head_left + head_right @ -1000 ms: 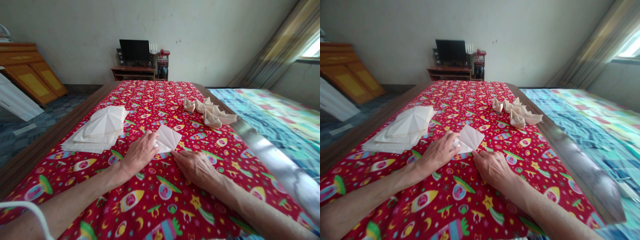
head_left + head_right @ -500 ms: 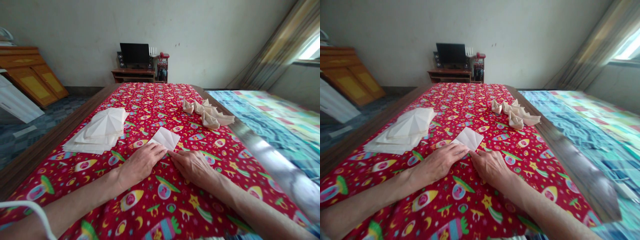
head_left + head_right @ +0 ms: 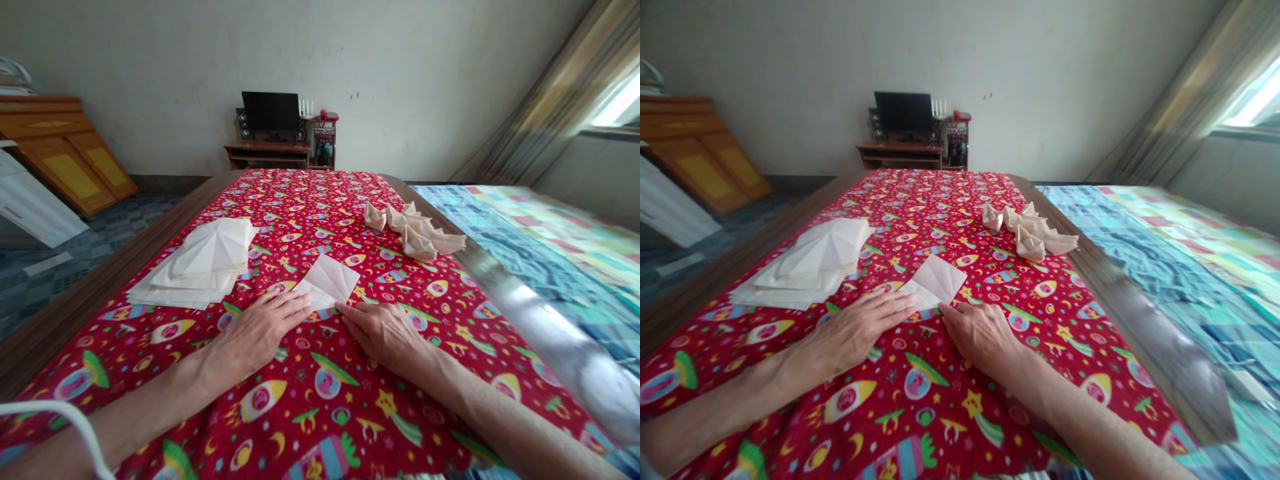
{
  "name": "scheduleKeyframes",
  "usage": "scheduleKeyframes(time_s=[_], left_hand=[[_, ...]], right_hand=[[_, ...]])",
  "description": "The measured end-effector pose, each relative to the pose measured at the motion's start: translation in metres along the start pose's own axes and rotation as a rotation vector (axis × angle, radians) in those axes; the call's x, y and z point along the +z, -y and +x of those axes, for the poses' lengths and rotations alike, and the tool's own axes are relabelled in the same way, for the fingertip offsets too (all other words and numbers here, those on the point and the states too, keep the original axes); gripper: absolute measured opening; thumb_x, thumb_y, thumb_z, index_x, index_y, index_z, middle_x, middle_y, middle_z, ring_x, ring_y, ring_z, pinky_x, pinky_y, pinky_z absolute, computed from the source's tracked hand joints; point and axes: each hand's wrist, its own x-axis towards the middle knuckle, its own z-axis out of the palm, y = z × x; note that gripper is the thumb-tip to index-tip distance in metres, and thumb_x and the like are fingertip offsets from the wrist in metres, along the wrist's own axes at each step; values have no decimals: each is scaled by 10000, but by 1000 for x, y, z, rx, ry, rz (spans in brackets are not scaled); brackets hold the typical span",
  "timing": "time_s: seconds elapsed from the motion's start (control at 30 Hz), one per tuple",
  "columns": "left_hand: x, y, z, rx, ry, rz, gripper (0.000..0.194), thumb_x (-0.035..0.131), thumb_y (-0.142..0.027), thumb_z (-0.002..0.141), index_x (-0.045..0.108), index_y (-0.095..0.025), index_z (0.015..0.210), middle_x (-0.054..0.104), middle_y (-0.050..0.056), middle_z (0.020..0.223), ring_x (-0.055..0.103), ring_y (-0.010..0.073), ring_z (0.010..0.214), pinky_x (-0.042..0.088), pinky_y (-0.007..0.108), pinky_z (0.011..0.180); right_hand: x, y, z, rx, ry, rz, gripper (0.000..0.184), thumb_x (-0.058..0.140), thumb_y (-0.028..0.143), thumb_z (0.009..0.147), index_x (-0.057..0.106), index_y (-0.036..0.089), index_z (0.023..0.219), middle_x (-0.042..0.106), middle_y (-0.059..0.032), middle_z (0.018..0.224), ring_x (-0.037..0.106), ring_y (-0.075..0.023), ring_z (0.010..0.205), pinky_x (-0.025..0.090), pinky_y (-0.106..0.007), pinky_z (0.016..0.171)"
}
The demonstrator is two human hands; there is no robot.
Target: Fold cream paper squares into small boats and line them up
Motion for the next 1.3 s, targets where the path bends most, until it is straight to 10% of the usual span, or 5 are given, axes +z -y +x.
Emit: scheduleKeyframes(time_s=[0.4, 0.6, 0.8, 0.93, 1.3], left_hand=[[-8, 2, -6, 52, -270, -31, 409, 337, 5, 830, 640, -123, 1073, 595, 84, 1233, 478, 181, 1212, 409, 378, 1053], [-9, -14, 20, 89, -197, -60, 346, 404, -127, 913, 516, -114, 1240, 584, 85, 1238, 503, 178, 1183, 419, 338, 1037], [-10, -9, 31, 107, -170, -59, 288, 392, -150, 931, 563, -142, 1162, 605, 72, 1203, 540, 178, 1135, 452, 326, 975], [-16, 0, 31, 128, -154, -62, 305, 386, -119, 921, 567, -140, 1166, 609, 70, 1199, 542, 166, 1126, 441, 316, 978], [3, 29, 55, 96, -210, -10, 303, 446, -45, 875, 620, -172, 1088, 633, 38, 1093, 524, 166, 1047, 471, 298, 905]], right_hand=[[5, -1, 0, -7, -24, 38, 292, 356, 278, 956, 615, 207, 1069, 665, -10, 751, 574, -113, 597, 201, -266, 494], [5, -18, 4, -19, -66, -40, 293, 372, 252, 948, 630, 236, 1086, 632, -21, 739, 554, -121, 609, 269, -240, 499], [-2, -61, 23, -91, -200, -231, 488, 514, 136, 852, 468, 237, 1327, 452, -175, 1310, 512, -258, 1084, 453, -343, 797], [5, -74, 36, -230, -207, -184, 359, 443, 160, 907, 521, 222, 1252, 442, -150, 1321, 480, -228, 1132, 446, -356, 868], [-3, -24, 8, -450, -285, -53, 226, 398, 186, 941, 621, 165, 914, 602, -94, 988, 512, -166, 855, 403, -312, 722]])
